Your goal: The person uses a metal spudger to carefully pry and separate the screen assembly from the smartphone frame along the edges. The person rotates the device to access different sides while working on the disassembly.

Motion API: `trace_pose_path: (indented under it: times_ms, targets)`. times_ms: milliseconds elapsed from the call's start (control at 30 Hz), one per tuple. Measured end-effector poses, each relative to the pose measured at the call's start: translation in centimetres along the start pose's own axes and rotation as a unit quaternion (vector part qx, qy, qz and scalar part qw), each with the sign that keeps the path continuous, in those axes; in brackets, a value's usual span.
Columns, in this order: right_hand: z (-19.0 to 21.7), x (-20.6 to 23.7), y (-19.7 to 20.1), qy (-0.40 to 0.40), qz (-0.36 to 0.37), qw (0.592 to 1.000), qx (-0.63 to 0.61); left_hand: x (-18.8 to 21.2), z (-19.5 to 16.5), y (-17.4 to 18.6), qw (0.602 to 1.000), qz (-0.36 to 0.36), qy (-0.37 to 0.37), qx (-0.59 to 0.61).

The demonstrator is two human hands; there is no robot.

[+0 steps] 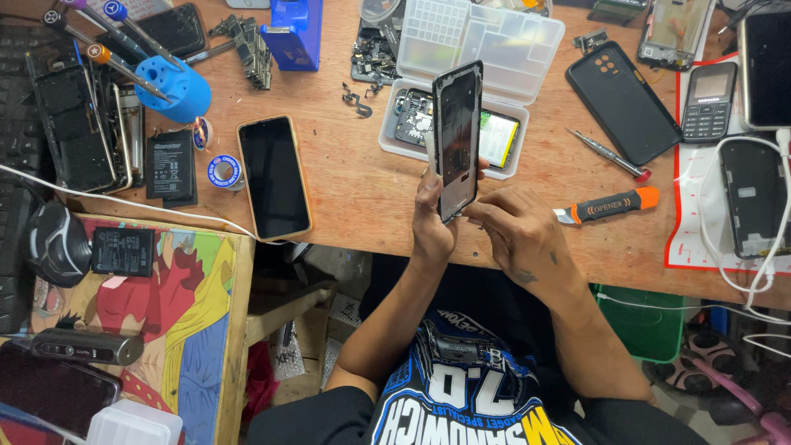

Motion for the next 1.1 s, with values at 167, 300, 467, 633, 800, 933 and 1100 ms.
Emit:
trace_pose_path:
  times_ms: [167, 300, 467, 633, 800, 933, 1100]
  targets:
    - [0.3, 0.5, 0.0, -0.053, 0.027, 0.998, 0.0, 0.0, 0.2, 0.2, 1.0, -0.001, -0.005, 0.0]
    - [0.4, 0.3, 0.0, -0.053, 0.016, 0.998, 0.002, 0.1, 0.4, 0.3, 1.0, 0.006, 0.0, 0.007]
    - [0.5, 0.3, 0.2, -0.019, 0.022, 0.998, 0.059, 0.0, 0.6, 0.3, 1.0, 0.009, -0.017, -0.001]
    - [0.4, 0.8, -0.2, -0.112, 0.031, 0.993, -0.004, -0.1, 0.3, 0.4, 1.0, -0.004, -0.004, 0.01]
    - [-0.1, 1.1, -0.8, -0.17, 0.002, 0.984, -0.061, -0.1, -0.1, 0.1, 0.997, -0.011, 0.016, 0.079]
    - [-0.5, 1.3, -1.2, -0.103, -0.042, 0.991, -0.079, -0.1, -0.4, 0.0, 0.997, -0.025, 0.005, 0.079]
    - [-0.8, 1.9, -1.6, -0.143, -0.031, 0.984, -0.101, -0.2, -0.6, -0.1, 0.997, -0.027, 0.0, 0.075]
Point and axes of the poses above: each hand's wrist, its own x-axis away from the middle knuckle, its own y-axis out of the back of the hand, z = x × y, the point moved 1 cm from there along -x, towards the middle knuckle, and after that the axes turned 15 degrees about -z, right-handed, at the moved point
